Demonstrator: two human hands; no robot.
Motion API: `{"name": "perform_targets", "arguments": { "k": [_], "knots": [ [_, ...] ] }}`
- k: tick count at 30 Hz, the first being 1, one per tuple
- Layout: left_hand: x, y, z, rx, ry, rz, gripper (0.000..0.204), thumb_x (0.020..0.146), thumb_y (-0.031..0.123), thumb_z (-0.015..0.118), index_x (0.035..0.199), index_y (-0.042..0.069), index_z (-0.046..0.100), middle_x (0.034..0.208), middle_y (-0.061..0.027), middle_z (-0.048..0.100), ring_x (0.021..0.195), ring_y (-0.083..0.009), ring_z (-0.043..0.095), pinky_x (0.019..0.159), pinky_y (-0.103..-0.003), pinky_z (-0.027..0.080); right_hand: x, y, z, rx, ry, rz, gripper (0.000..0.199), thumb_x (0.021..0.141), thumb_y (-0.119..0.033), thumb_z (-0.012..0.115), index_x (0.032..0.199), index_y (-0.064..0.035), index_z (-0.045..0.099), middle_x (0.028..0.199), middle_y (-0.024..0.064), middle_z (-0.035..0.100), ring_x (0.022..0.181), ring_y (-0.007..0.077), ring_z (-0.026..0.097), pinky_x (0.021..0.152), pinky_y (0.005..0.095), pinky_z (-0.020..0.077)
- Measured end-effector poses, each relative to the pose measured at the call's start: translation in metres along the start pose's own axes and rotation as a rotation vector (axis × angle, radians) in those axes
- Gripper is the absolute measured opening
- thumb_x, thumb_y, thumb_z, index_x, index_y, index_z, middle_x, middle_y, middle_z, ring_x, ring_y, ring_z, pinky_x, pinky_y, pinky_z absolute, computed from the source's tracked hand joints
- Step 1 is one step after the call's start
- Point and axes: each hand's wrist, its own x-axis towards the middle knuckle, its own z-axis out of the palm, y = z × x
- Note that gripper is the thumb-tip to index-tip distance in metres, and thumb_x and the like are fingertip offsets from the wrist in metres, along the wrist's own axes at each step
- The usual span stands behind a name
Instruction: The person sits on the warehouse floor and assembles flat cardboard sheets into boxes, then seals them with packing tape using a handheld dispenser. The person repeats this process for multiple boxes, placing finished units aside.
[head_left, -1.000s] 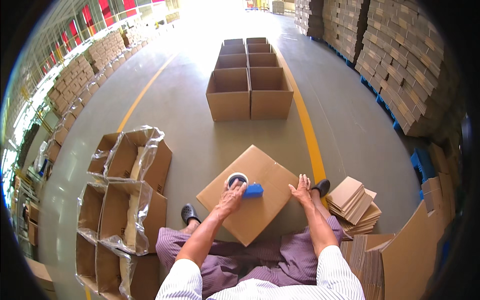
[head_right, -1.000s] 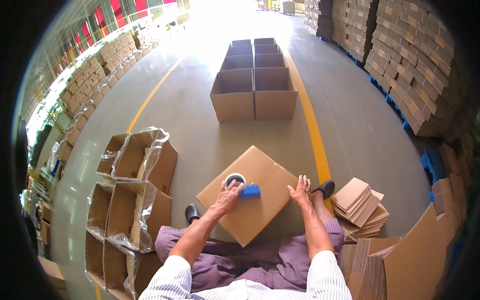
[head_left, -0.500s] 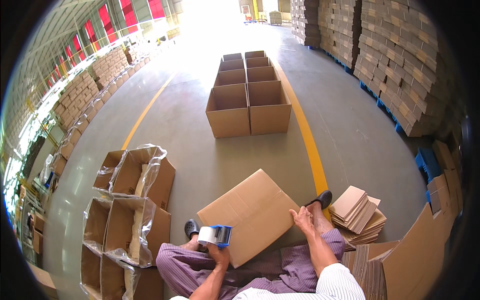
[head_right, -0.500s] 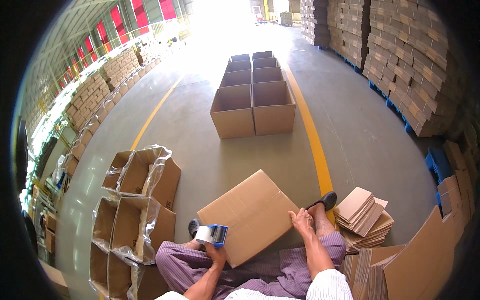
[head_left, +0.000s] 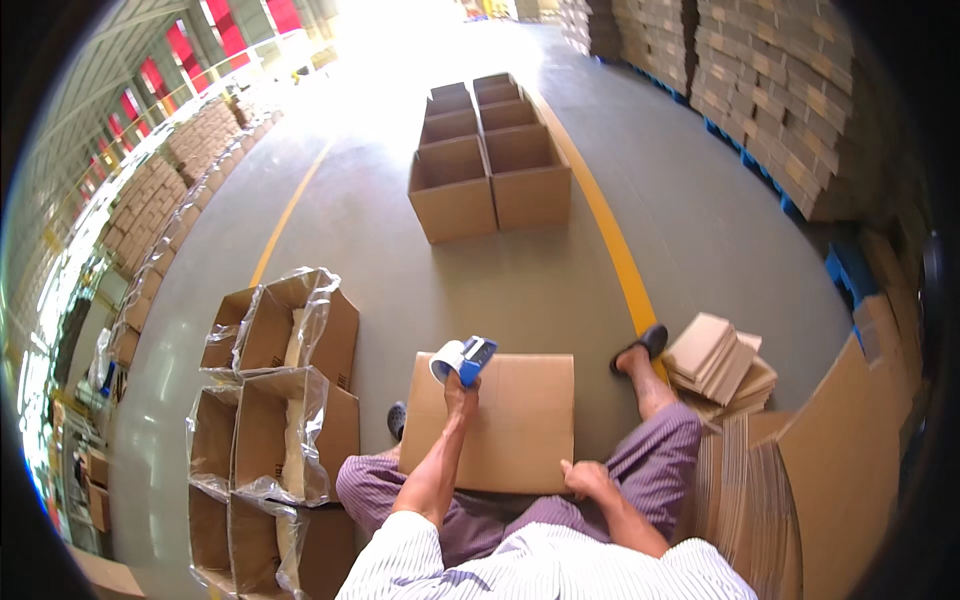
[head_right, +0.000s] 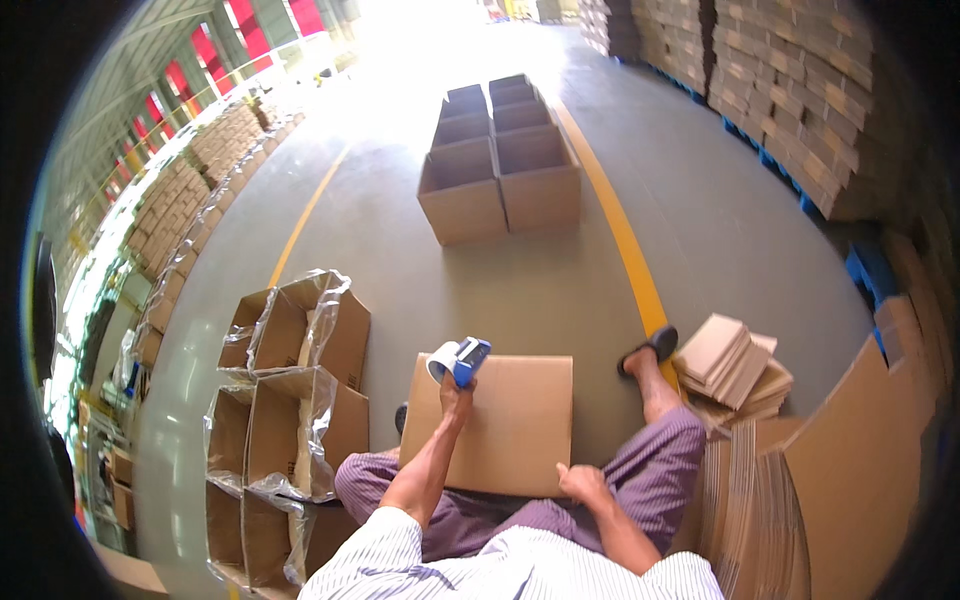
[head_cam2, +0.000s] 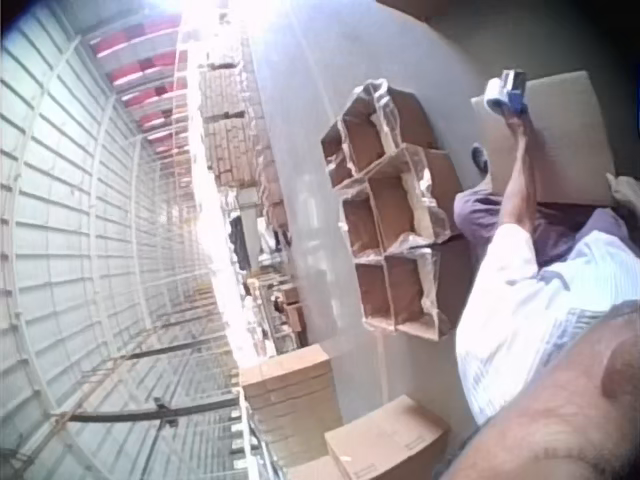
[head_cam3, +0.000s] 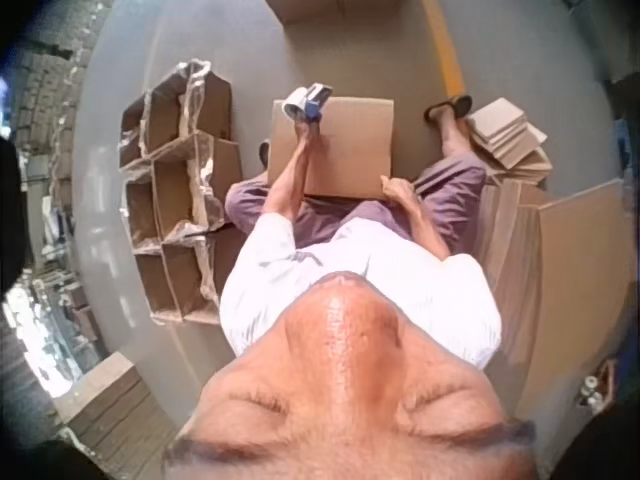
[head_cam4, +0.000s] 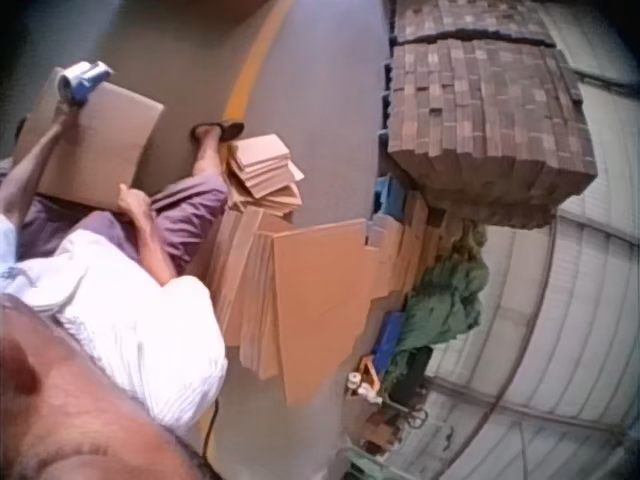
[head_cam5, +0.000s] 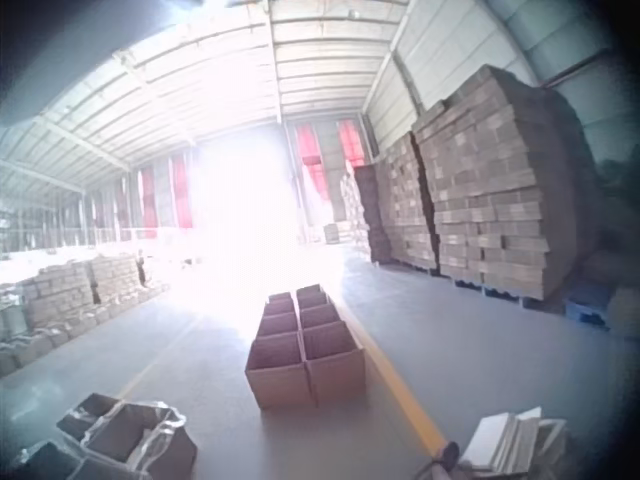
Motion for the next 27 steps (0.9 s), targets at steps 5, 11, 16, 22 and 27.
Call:
{"name": "perform_targets", "arguments": {
  "k": [5, 11, 16, 22, 27],
  "knots": [
    [-0.084, -0.011, -0.024, -0.184, 0.058, -0.167, 0.033, 0.081, 0.002, 0.069, 0.112, 0.004, 0.057, 0.096, -0.0017, 0.061, 0.086, -0.0148, 0.056, 0.075, -0.031, 0.047, 0.030, 0.015, -0.031, -0.137, 0.259, -0.206, 0.048, 0.087, -0.046, 0.054, 0.086, -0.0020, 0.073, 0.092, 0.0226, 0.070, 0.089, 0.0354, 0.069, 0.081, 0.0467, 0.0532],
    [-0.189, 0.045, -0.058, -0.393, 0.168, -0.417, 0.034, 0.081, 0.001, 0.071, 0.112, 0.004, 0.059, 0.101, -0.0018, 0.062, 0.092, -0.0155, 0.057, 0.082, -0.032, 0.046, 0.118, -0.036, -0.099, 0.007, 0.925, -0.537, 0.034, 0.089, -0.031, 0.061, 0.105, -0.0014, 0.059, 0.110, 0.0234, 0.060, 0.110, 0.0384, 0.055, 0.088, 0.0505, 0.0471],
    [-0.221, 0.028, -0.065, -0.520, 0.030, -0.474, 0.037, 0.079, 0.003, 0.075, 0.114, 0.003, 0.061, 0.108, -0.0038, 0.063, 0.097, -0.0157, 0.057, 0.090, -0.032, 0.044, 0.171, -0.056, -0.133, -0.181, 0.686, -0.564, 0.038, 0.090, -0.037, 0.059, 0.107, -0.0033, 0.058, 0.110, 0.0180, 0.059, 0.107, 0.0350, 0.054, 0.089, 0.0498, 0.0463],
    [-0.172, 0.024, -0.048, -0.144, -0.129, -0.277, 0.037, 0.079, 0.008, 0.076, 0.113, 0.003, 0.063, 0.101, -0.0027, 0.067, 0.092, -0.0156, 0.061, 0.087, -0.032, 0.047, 0.164, -0.019, -0.117, -0.032, 0.891, -0.338, 0.039, 0.093, -0.041, 0.054, 0.108, -0.0055, 0.058, 0.111, 0.0151, 0.060, 0.108, 0.0313, 0.055, 0.087, 0.0459, 0.0478],
    [-0.051, 0.000, -0.034, -0.371, -0.243, -0.195, 0.028, 0.084, -0.003, 0.066, 0.110, 0.007, 0.063, 0.099, -0.0003, 0.066, 0.088, -0.0120, 0.061, 0.078, -0.028, 0.050, 0.130, 0.031, -0.099, 0.250, 0.924, -0.090, 0.046, 0.092, -0.040, 0.055, 0.114, 0.0006, 0.052, 0.121, 0.0250, 0.055, 0.113, 0.0430, 0.051, 0.097, 0.0524, 0.0428]
  ]
}}
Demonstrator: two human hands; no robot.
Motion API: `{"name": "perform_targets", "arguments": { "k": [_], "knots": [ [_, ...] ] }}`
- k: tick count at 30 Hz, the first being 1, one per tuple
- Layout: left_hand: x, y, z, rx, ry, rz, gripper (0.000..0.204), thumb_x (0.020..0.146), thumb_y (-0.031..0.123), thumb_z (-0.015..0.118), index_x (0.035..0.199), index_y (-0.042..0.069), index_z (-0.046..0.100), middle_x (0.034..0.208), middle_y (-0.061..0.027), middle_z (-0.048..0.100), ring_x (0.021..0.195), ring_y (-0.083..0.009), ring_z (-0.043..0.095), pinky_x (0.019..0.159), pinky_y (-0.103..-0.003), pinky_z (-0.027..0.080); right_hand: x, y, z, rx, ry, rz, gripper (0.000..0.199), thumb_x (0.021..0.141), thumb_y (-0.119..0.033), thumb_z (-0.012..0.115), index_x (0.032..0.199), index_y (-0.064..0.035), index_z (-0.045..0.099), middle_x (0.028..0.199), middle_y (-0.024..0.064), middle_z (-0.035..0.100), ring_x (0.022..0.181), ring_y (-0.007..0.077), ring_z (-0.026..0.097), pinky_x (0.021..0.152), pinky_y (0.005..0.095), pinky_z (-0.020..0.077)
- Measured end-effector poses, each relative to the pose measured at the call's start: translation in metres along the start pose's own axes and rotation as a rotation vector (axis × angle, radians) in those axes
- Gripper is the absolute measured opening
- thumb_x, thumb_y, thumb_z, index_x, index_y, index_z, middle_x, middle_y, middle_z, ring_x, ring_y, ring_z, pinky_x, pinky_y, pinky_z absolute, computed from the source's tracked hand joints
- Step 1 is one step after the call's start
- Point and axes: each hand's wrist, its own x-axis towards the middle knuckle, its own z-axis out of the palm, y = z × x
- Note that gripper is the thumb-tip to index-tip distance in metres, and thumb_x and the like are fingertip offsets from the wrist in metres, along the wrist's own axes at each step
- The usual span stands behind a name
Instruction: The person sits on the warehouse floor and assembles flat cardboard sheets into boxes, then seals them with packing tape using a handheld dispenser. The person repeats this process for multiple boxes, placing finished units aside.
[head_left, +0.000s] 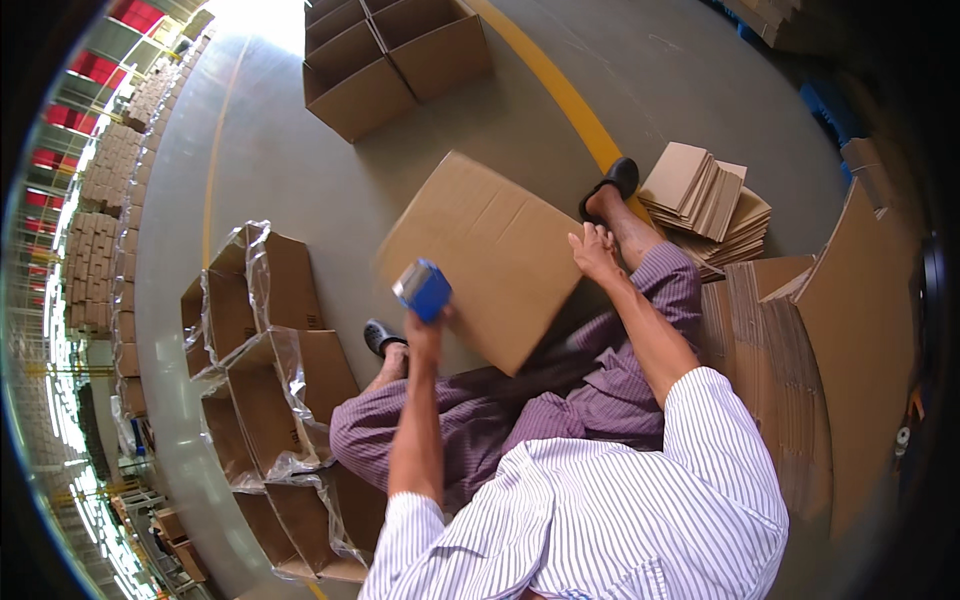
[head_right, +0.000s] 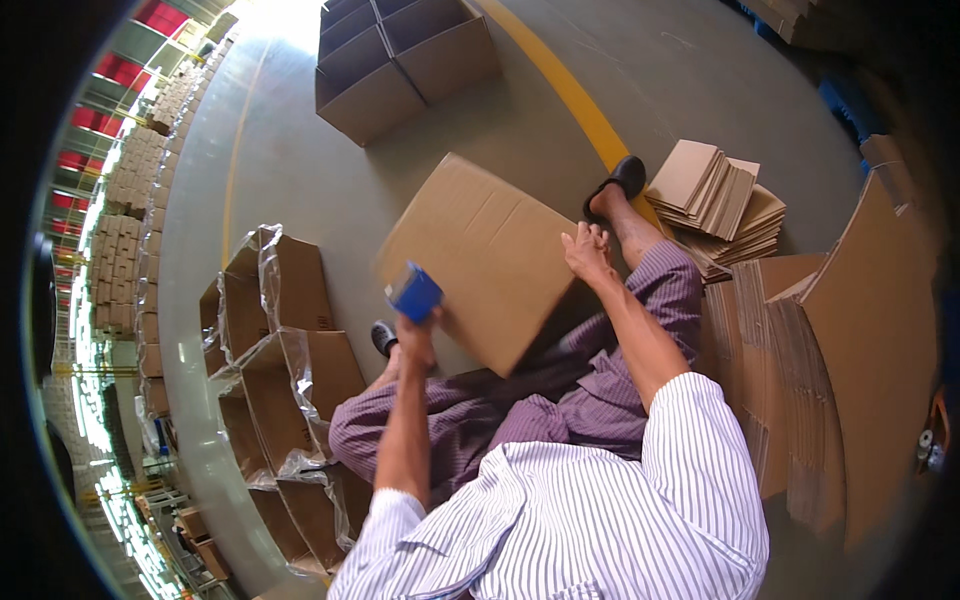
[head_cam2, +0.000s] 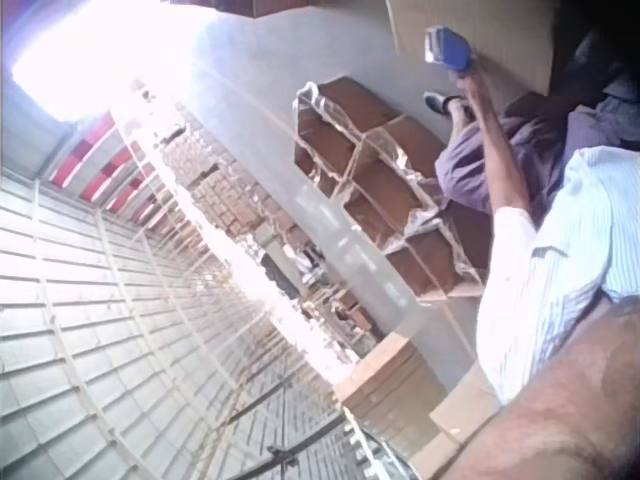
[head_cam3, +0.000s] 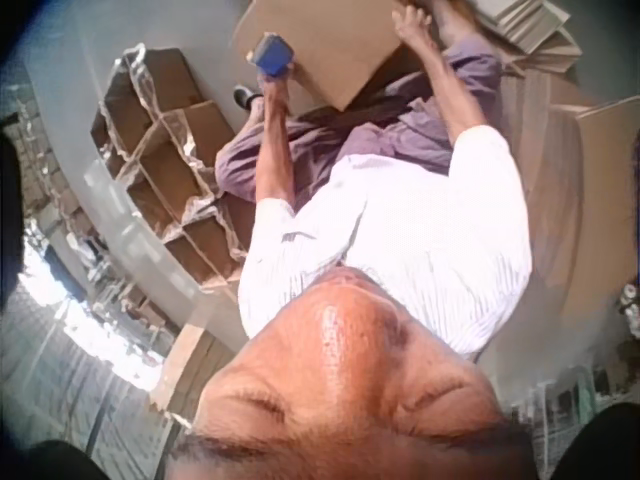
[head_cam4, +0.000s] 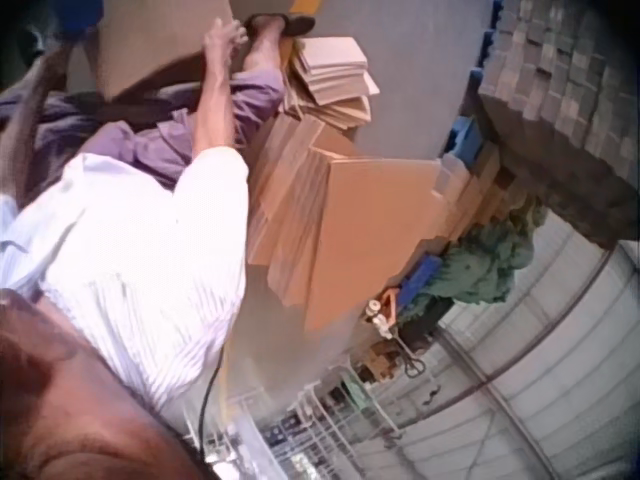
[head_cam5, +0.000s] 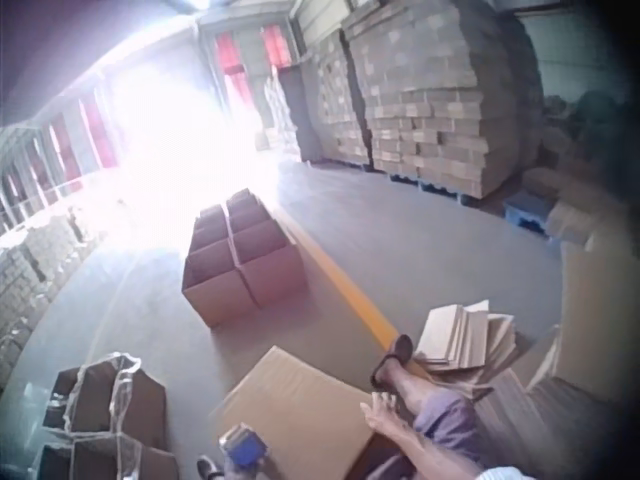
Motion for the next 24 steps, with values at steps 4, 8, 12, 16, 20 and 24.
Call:
{"name": "perform_targets", "arguments": {
  "k": [4, 8, 12, 16, 20, 24],
  "knots": [
    [0.055, 0.015, 0.018, -0.059, -0.112, 0.040, 0.027, 0.083, -0.001, 0.069, 0.109, 0.005, 0.065, 0.098, 0.0011, 0.066, 0.086, -0.0093, 0.060, 0.078, -0.025, 0.047, -0.072, 0.021, 0.004, 0.038, -0.083, -0.013, 0.070, 0.089, -0.042, 0.058, 0.133, 0.0091, 0.038, 0.127, 0.0351, 0.047, 0.117, 0.0506, 0.046, 0.102, 0.0553, 0.0379],
    [0.047, 0.018, 0.029, 0.136, -0.152, 0.116, 0.028, 0.081, 0.001, 0.073, 0.108, 0.005, 0.065, 0.100, -0.0021, 0.067, 0.085, -0.0114, 0.060, 0.077, -0.026, 0.047, -0.120, -0.006, -0.012, -0.001, 0.017, -0.346, 0.094, 0.075, -0.035, 0.077, 0.147, 0.0000, 0.029, 0.150, 0.0242, 0.032, 0.140, 0.0425, 0.027, 0.115, 0.0488, 0.0239],
    [0.018, 0.023, 0.000, 0.779, -0.145, 0.357, 0.034, 0.073, 0.007, 0.078, 0.103, 0.006, 0.064, 0.094, -0.0128, 0.067, 0.087, -0.0274, 0.063, 0.085, -0.036, 0.046, -0.128, -0.054, -0.015, -0.105, -0.207, -0.755, 0.091, 0.072, -0.026, 0.078, 0.148, -0.0059, 0.032, 0.157, 0.0147, 0.024, 0.147, 0.0341, 0.017, 0.118, 0.0491, 0.0172],
    [-0.013, 0.064, -0.012, 1.015, -0.156, 0.454, 0.032, 0.068, 0.012, 0.080, 0.096, 0.006, 0.065, 0.093, -0.0154, 0.067, 0.090, -0.0358, 0.062, 0.103, -0.054, 0.031, -0.115, -0.041, 0.034, -0.308, -0.095, -0.999, 0.062, 0.085, -0.014, 0.053, 0.144, -0.0065, 0.038, 0.156, 0.0102, 0.030, 0.145, 0.0271, 0.026, 0.119, 0.0470, 0.0199],
    [-0.038, 0.073, -0.042, 1.145, -0.130, 0.476, 0.039, 0.067, 0.009, 0.077, 0.103, 0.008, 0.063, 0.102, -0.0138, 0.067, 0.101, -0.0330, 0.062, 0.111, -0.061, 0.020, -0.102, -0.040, 0.048, -0.162, -0.051, -1.017, 0.052, 0.088, -0.010, 0.045, 0.140, -0.0062, 0.044, 0.151, 0.0096, 0.039, 0.141, 0.0258, 0.036, 0.118, 0.0422, 0.0250],
    [-0.048, 0.088, -0.041, 1.260, -0.067, 0.577, 0.042, 0.064, -0.005, 0.065, 0.102, 0.010, 0.063, 0.110, -0.0109, 0.067, 0.116, -0.0301, 0.058, 0.111, -0.068, 0.013, -0.084, -0.054, 0.051, -0.087, -0.019, -0.955, 0.047, 0.086, -0.010, 0.050, 0.134, -0.0061, 0.052, 0.144, 0.0100, 0.048, 0.136, 0.0264, 0.042, 0.115, 0.0430, 0.0289]
  ]
}}
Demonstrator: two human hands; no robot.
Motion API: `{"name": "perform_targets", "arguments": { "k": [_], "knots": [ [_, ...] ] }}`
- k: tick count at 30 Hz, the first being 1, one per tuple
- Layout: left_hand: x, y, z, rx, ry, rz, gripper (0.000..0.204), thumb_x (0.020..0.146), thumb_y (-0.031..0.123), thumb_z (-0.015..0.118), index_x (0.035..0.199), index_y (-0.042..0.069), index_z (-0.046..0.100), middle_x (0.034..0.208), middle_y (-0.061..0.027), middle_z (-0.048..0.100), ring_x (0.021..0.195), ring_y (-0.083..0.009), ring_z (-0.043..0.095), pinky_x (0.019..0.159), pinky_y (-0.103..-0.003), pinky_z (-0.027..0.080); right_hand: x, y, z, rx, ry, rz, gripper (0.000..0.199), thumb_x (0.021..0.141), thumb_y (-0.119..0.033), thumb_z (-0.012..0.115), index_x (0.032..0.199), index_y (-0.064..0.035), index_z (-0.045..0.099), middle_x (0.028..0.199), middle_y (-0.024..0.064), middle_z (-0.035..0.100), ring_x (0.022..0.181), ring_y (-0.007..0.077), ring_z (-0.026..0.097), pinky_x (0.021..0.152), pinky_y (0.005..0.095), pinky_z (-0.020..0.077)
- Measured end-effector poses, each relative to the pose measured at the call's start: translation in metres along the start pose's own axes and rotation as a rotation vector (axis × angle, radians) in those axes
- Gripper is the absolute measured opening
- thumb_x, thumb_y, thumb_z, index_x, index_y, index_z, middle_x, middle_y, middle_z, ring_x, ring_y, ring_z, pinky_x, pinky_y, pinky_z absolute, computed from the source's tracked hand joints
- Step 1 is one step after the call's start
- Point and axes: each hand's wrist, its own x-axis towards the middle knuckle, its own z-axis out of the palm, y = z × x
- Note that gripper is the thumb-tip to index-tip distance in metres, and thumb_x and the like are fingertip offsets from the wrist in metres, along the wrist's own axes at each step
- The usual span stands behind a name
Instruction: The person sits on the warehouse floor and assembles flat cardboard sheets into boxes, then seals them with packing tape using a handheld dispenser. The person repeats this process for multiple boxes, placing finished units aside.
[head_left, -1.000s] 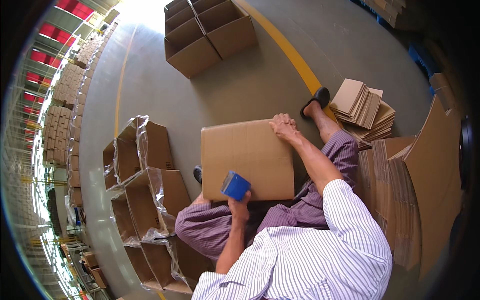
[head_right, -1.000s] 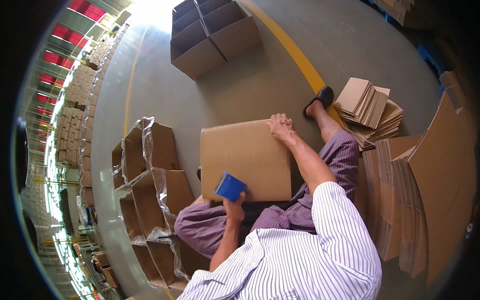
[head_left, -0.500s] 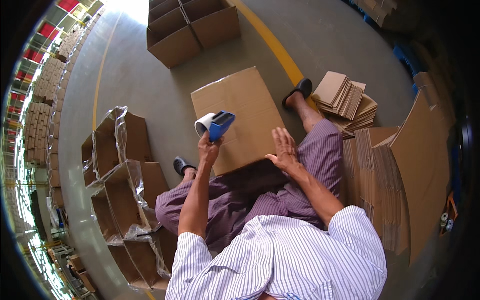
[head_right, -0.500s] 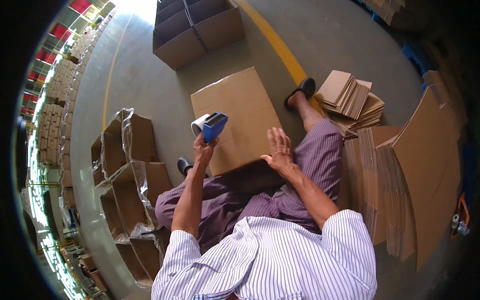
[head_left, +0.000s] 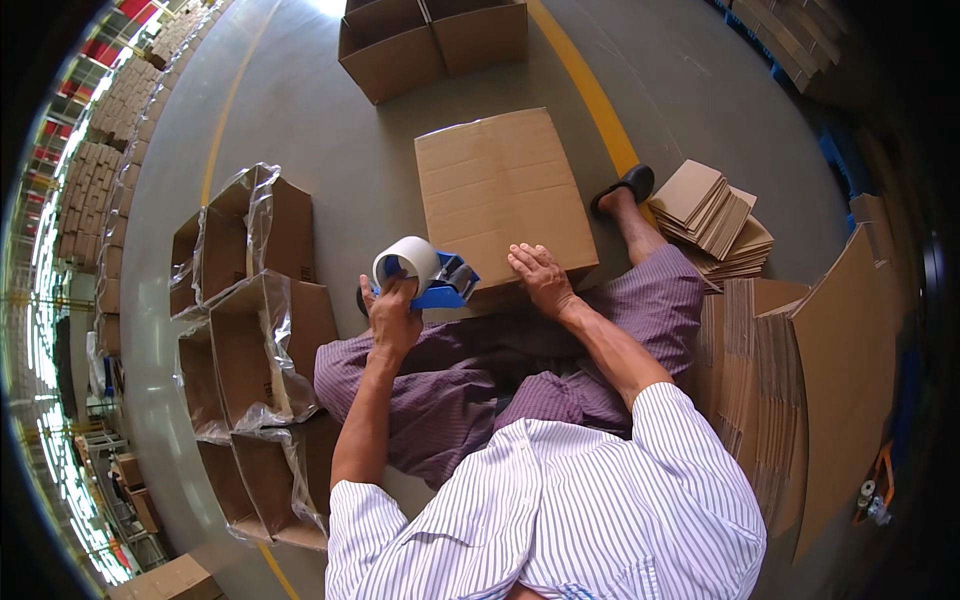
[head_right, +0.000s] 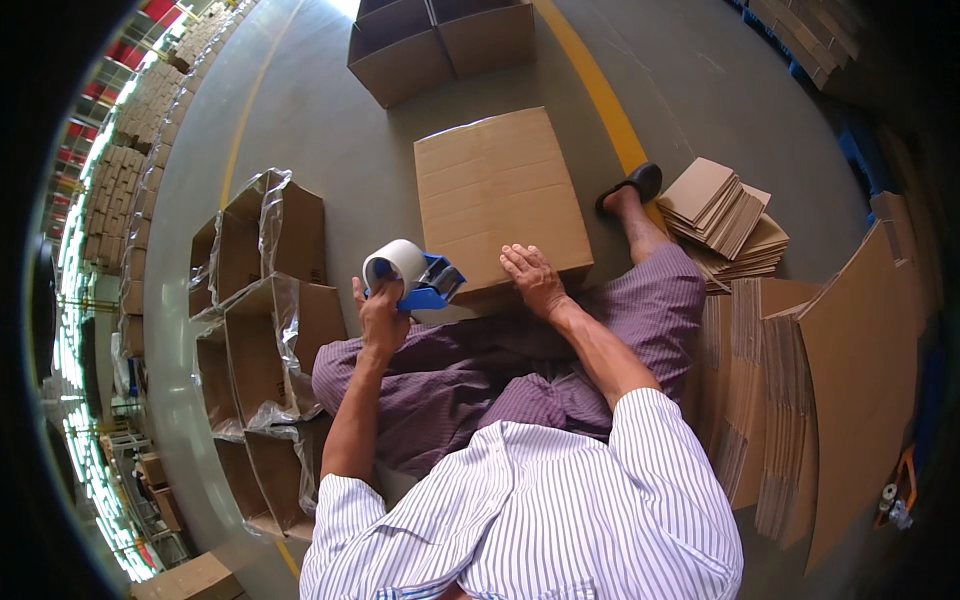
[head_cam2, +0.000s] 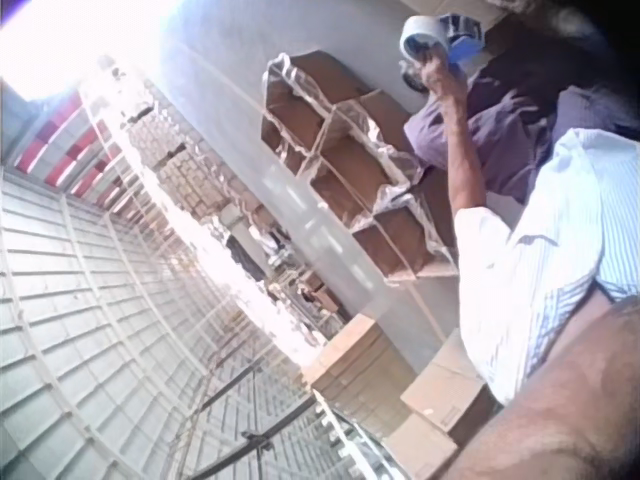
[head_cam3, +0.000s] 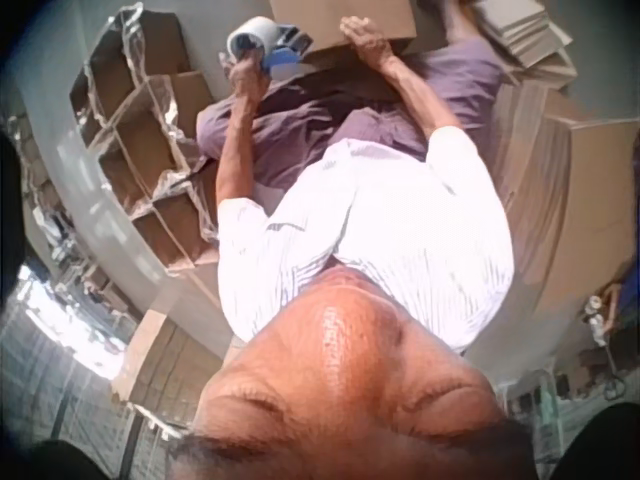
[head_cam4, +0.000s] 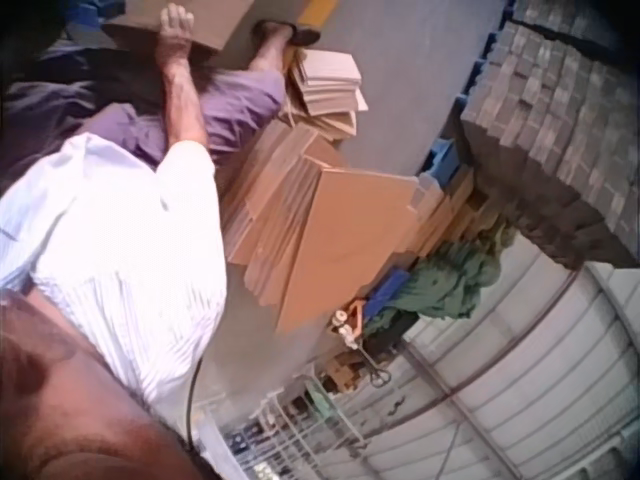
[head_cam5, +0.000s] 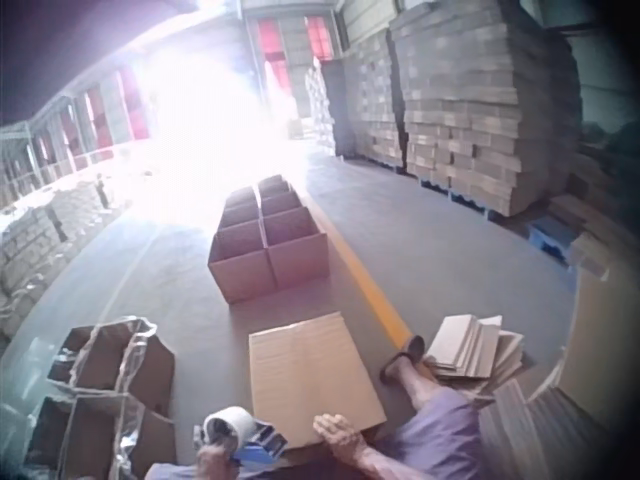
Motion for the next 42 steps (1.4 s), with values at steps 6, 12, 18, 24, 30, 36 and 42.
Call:
{"name": "perform_targets", "arguments": {
  "k": [6, 12, 18, 24, 30, 36, 42],
  "knots": [
    [0.001, 0.015, -0.009, 0.048, 0.009, 0.049, 0.043, 0.062, -0.003, 0.065, 0.103, 0.010, 0.063, 0.105, -0.0099, 0.068, 0.113, -0.0267, 0.060, 0.113, -0.068, 0.010, 0.020, -0.040, -0.077, 0.421, 0.161, 0.035, 0.081, 0.068, -0.016, 0.083, 0.138, -0.0032, 0.045, 0.141, 0.0158, 0.047, 0.132, 0.0325, 0.044, 0.111, 0.0435, 0.0345],
    [-0.007, 0.047, -0.020, -0.085, -0.184, 0.099, 0.042, 0.063, 0.005, 0.073, 0.104, 0.010, 0.066, 0.098, -0.0070, 0.070, 0.101, -0.0249, 0.064, 0.114, -0.063, 0.011, -0.002, -0.099, -0.117, 0.531, 0.206, -0.100, 0.078, 0.070, -0.016, 0.083, 0.138, -0.0033, 0.046, 0.137, 0.0165, 0.050, 0.126, 0.0346, 0.049, 0.108, 0.0433, 0.0384],
    [-0.008, 0.043, -0.056, -0.511, -0.775, 0.107, 0.048, 0.063, 0.025, 0.083, 0.107, 0.009, 0.072, 0.091, -0.0110, 0.071, 0.100, -0.0268, 0.065, 0.117, -0.054, 0.016, -0.039, -0.088, -0.137, 1.697, -0.212, 0.531, 0.038, 0.081, -0.004, 0.077, 0.116, -0.0005, 0.062, 0.111, 0.0112, 0.067, 0.103, 0.0179, 0.066, 0.093, 0.0320, 0.0524],
    [0.010, 0.054, -0.053, -0.544, -0.942, 0.158, 0.063, 0.079, 0.062, 0.070, 0.102, 0.004, 0.072, 0.084, -0.0142, 0.072, 0.094, -0.0271, 0.069, 0.116, -0.058, 0.018, -0.047, -0.069, -0.149, 1.639, -0.184, 0.890, 0.015, 0.087, -0.004, 0.071, 0.100, 0.0021, 0.066, 0.089, 0.0090, 0.071, 0.075, 0.0142, 0.069, 0.068, 0.0254, 0.0571],
    [0.029, 0.023, -0.045, -0.170, -0.813, 0.274, 0.063, 0.076, 0.065, 0.069, 0.093, 0.005, 0.074, 0.083, -0.0135, 0.072, 0.088, -0.0285, 0.069, 0.115, -0.057, 0.020, -0.051, 0.007, -0.141, 1.430, -0.109, 0.966, 0.015, 0.083, -0.010, 0.077, 0.093, -0.0018, 0.070, 0.079, 0.0067, 0.071, 0.066, 0.0126, 0.067, 0.057, 0.0239, 0.0546],
    [0.036, -0.084, -0.072, -0.057, -0.833, -0.071, 0.068, 0.068, 0.067, 0.072, 0.100, 0.007, 0.075, 0.089, -0.0127, 0.073, 0.096, -0.0275, 0.067, 0.116, -0.053, 0.017, -0.096, 0.132, -0.137, 1.411, -0.096, 0.974, 0.018, 0.084, -0.012, 0.076, 0.097, -0.0038, 0.068, 0.083, 0.0062, 0.070, 0.067, 0.0105, 0.065, 0.052, 0.0217, 0.0490],
    [0.037, -0.082, -0.048, -0.141, -0.745, -0.186, 0.058, 0.070, 0.058, 0.075, 0.079, 0.001, 0.067, 0.066, -0.0087, 0.059, 0.061, -0.0169, 0.056, 0.063, -0.038, 0.044, -0.074, 0.131, -0.115, 1.277, -0.063, 1.033, 0.023, 0.083, -0.016, 0.078, 0.100, -0.0065, 0.066, 0.085, 0.0016, 0.071, 0.072, 0.0084, 0.065, 0.059, 0.0215, 0.0488]
  ]
}}
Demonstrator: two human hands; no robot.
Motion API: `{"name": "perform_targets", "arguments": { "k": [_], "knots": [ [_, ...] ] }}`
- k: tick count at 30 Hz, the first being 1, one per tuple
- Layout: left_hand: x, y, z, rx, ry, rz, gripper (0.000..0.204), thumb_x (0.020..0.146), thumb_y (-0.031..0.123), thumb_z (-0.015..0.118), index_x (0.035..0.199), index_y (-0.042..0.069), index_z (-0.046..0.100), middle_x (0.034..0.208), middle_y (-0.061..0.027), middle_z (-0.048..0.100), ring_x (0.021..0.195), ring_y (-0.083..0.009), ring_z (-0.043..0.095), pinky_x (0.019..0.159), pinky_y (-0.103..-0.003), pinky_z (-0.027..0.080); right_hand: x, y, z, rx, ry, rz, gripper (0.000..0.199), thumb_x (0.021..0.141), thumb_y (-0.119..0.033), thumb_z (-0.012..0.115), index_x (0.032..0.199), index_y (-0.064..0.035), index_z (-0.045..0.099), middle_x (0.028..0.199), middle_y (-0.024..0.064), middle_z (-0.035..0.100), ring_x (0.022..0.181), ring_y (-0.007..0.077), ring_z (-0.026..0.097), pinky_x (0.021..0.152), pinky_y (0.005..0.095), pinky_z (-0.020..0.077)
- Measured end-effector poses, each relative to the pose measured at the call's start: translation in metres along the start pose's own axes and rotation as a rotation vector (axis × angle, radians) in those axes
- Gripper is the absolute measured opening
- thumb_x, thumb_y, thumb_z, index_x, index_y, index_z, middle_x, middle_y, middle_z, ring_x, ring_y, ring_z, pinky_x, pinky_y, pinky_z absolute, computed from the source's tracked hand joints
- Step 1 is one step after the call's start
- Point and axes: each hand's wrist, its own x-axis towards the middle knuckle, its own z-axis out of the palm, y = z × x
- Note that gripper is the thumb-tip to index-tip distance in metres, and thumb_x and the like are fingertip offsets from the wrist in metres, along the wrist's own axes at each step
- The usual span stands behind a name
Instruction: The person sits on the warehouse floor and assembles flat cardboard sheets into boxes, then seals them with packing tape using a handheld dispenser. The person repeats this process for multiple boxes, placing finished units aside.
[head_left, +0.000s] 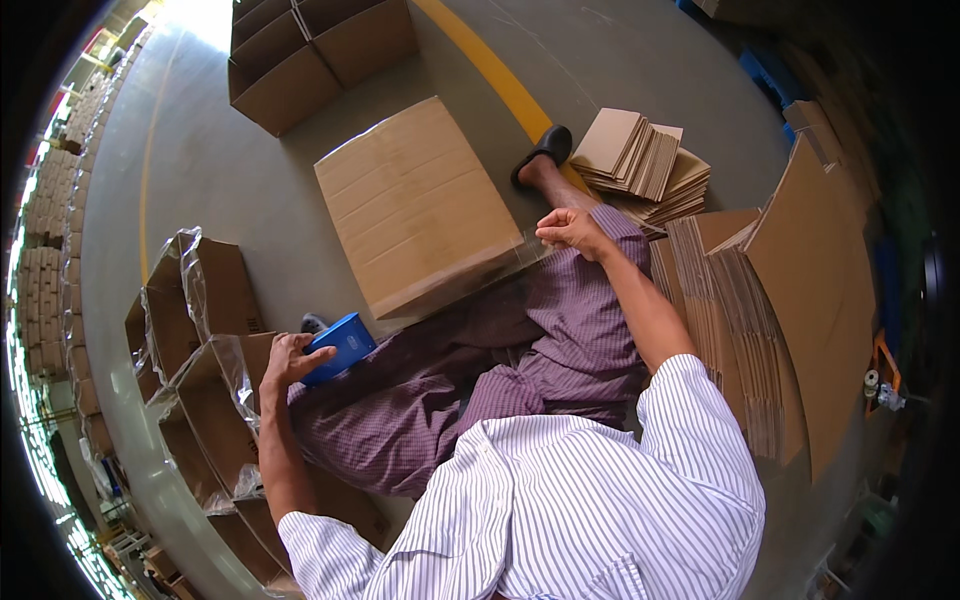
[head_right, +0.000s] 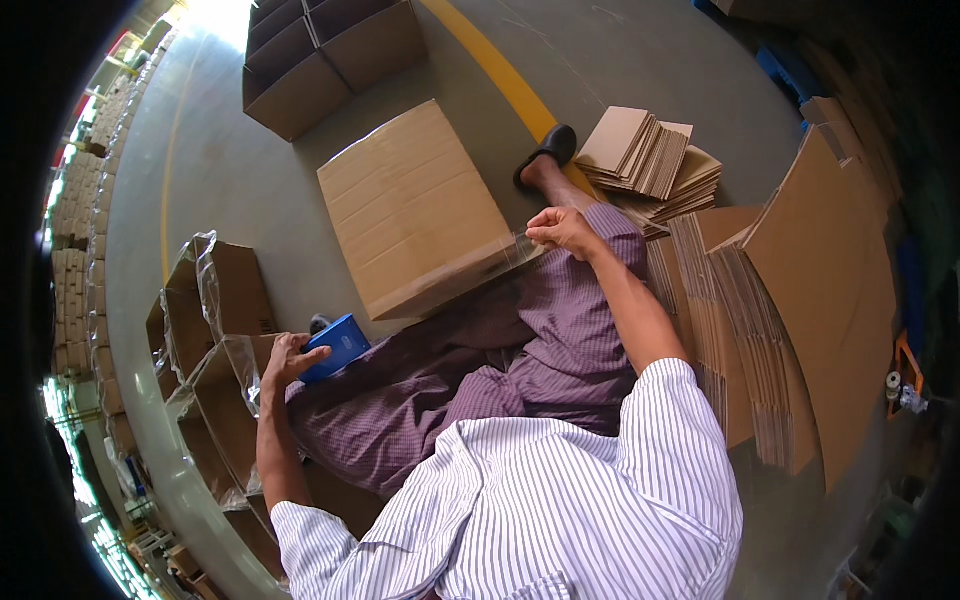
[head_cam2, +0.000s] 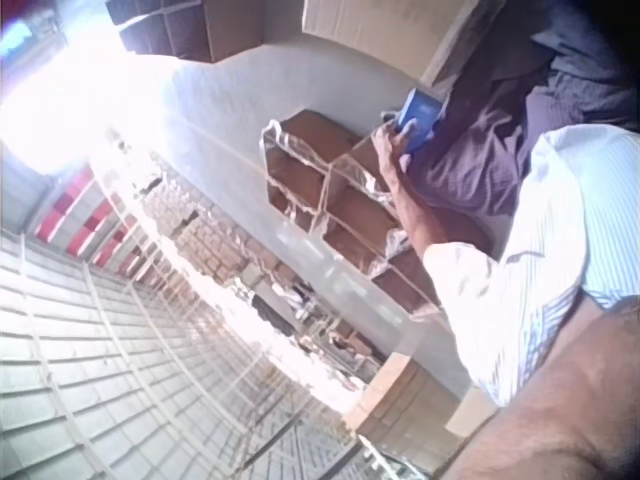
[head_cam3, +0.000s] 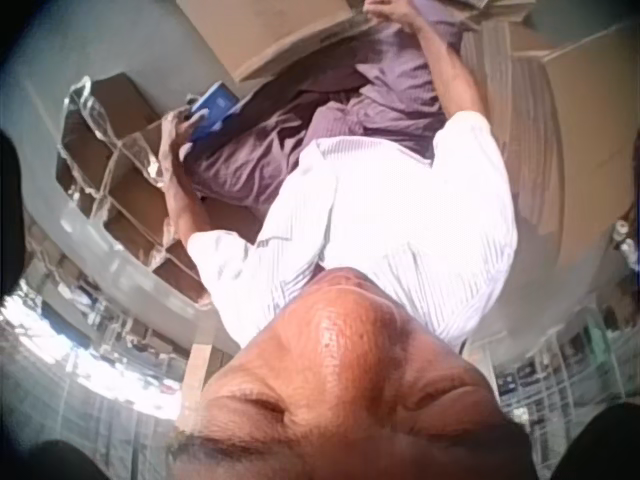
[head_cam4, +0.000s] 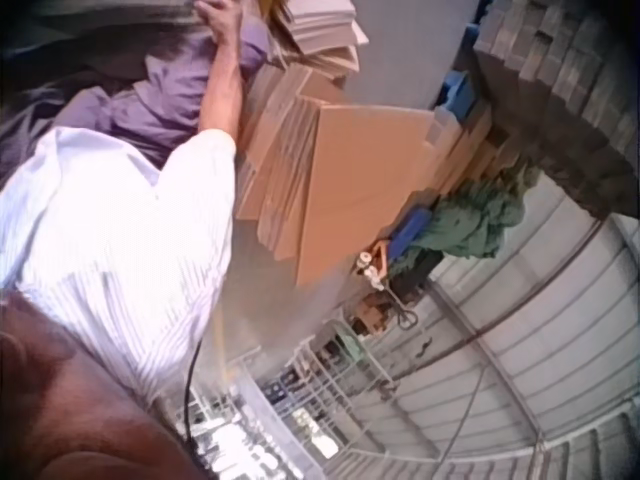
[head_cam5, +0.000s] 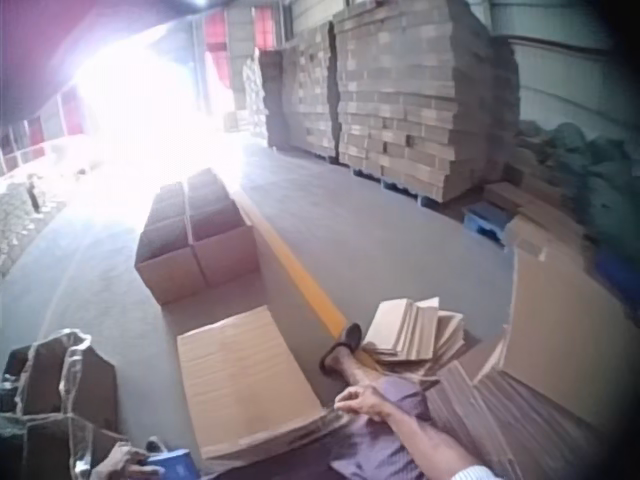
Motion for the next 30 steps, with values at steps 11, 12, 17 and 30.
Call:
{"name": "perform_targets", "arguments": {
  "k": [11, 12, 17, 30],
  "knots": [
    [0.012, 0.009, -0.001, 0.051, -0.129, -0.053, 0.068, 0.073, 0.061, 0.072, 0.094, -0.004, 0.072, 0.079, -0.0202, 0.069, 0.073, -0.0294, 0.070, 0.073, -0.042, 0.054, 0.015, 0.021, 0.002, -0.047, 0.175, -0.049, 0.021, 0.081, -0.014, 0.080, 0.095, -0.0052, 0.066, 0.079, 0.0020, 0.069, 0.064, 0.0079, 0.062, 0.054, 0.0199, 0.0450],
    [0.012, 0.010, -0.001, 0.050, -0.130, -0.051, 0.070, 0.073, 0.062, 0.072, 0.095, -0.004, 0.072, 0.080, -0.0207, 0.070, 0.074, -0.0299, 0.070, 0.074, -0.042, 0.055, 0.017, 0.022, 0.001, -0.046, 0.181, -0.054, 0.021, 0.081, -0.013, 0.080, 0.094, -0.0050, 0.066, 0.079, 0.0022, 0.069, 0.064, 0.0080, 0.062, 0.054, 0.0200, 0.0449],
    [0.012, 0.007, 0.000, 0.007, -0.138, -0.066, 0.075, 0.071, 0.064, 0.073, 0.101, -0.005, 0.071, 0.084, -0.0220, 0.070, 0.077, -0.0310, 0.071, 0.076, -0.041, 0.056, 0.022, 0.024, 0.000, -0.085, 0.177, 0.004, 0.022, 0.080, -0.014, 0.081, 0.094, -0.0042, 0.067, 0.079, 0.0027, 0.069, 0.064, 0.0088, 0.062, 0.055, 0.0203, 0.0457],
    [0.020, -0.009, 0.010, -0.006, -0.105, -0.038, 0.069, 0.074, 0.064, 0.070, 0.086, -0.004, 0.069, 0.073, -0.0215, 0.066, 0.071, -0.0312, 0.068, 0.069, -0.043, 0.051, 0.048, 0.047, 0.022, -0.253, 0.083, 0.207, 0.033, 0.088, -0.027, 0.072, 0.112, -0.0051, 0.066, 0.091, 0.0057, 0.070, 0.078, 0.0139, 0.067, 0.062, 0.0253, 0.0518]
  ]
}}
